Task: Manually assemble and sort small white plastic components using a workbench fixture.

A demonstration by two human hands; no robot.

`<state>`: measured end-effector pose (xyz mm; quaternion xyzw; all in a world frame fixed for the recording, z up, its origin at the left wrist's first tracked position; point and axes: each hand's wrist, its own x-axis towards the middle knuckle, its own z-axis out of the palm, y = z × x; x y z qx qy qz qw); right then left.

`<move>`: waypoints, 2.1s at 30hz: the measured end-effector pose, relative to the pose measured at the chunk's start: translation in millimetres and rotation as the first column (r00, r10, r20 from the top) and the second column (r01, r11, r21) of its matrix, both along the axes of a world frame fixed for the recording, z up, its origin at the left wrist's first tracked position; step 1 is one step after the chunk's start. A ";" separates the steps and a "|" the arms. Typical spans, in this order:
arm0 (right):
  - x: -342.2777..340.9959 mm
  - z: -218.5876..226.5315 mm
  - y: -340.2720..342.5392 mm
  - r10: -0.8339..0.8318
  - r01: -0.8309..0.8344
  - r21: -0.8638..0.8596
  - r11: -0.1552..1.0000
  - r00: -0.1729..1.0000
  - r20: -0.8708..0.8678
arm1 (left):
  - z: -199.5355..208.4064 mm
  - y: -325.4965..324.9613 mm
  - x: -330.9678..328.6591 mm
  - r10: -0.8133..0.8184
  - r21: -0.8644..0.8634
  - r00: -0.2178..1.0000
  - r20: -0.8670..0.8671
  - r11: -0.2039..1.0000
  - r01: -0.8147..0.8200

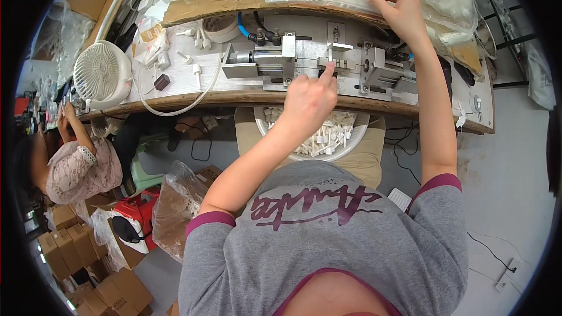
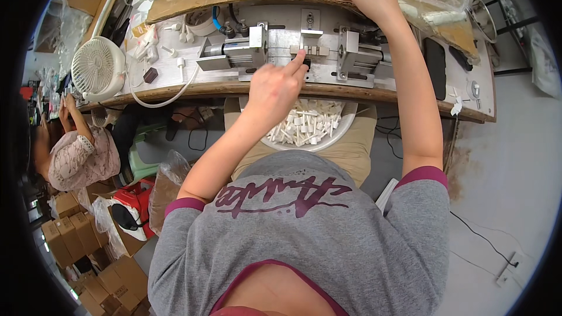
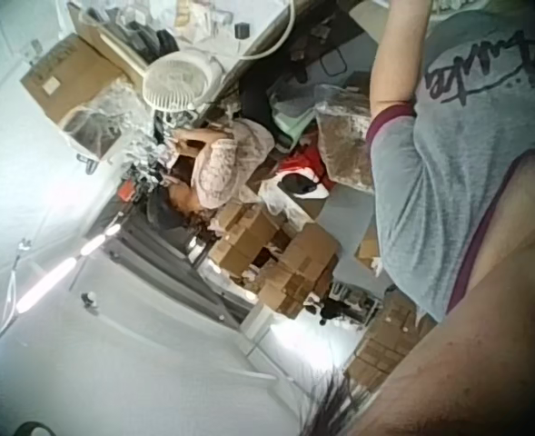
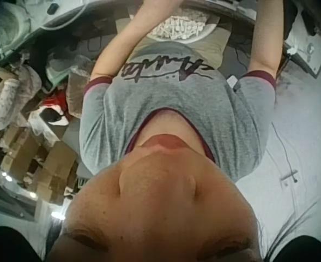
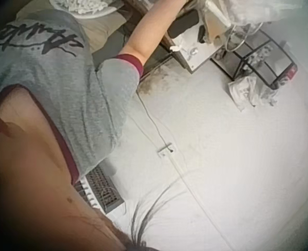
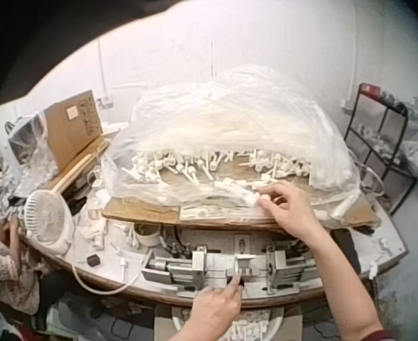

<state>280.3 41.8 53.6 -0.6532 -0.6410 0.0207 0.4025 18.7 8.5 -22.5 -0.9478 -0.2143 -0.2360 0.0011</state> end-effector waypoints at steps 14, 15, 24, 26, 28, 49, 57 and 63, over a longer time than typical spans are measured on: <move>-80.6 -7.0 -86.9 -0.007 -0.042 0.307 0.951 0.988 0.156 | 19.7 18.8 -3.8 -0.059 -0.233 0.997 0.051 0.970 0.069; -88.0 -16.1 -96.7 -0.011 -0.034 0.256 0.966 0.985 0.173 | 36.1 24.6 -3.5 -0.057 -0.303 0.989 0.134 0.948 0.095; -121.1 -81.5 -120.6 0.062 -0.070 0.009 0.997 0.925 0.375 | 94.2 164.0 108.2 0.099 0.143 0.907 0.410 0.975 -0.171; -121.2 -86.5 -123.5 0.104 -0.067 -0.105 0.992 0.910 0.401 | 64.5 185.0 142.5 0.111 0.060 0.954 0.277 0.989 -0.133; -124.9 -88.4 -120.1 0.127 -0.068 -0.137 0.988 0.862 0.491 | 39.6 210.0 173.8 0.168 -0.067 0.983 0.072 0.984 -0.163; -114.3 -61.6 -95.4 0.158 -0.072 -0.243 0.967 0.922 0.354 | 83.2 198.7 140.5 0.263 -0.314 0.727 0.635 0.947 -0.069; -120.2 26.5 -57.2 -0.128 0.147 0.453 0.879 0.989 -0.073 | 88.3 135.8 153.2 0.339 -0.469 0.329 0.881 0.718 0.514; -119.2 31.0 -50.4 0.023 0.040 0.520 0.853 0.993 -0.114 | 81.0 71.8 104.5 0.414 -0.480 0.257 0.874 0.642 0.598</move>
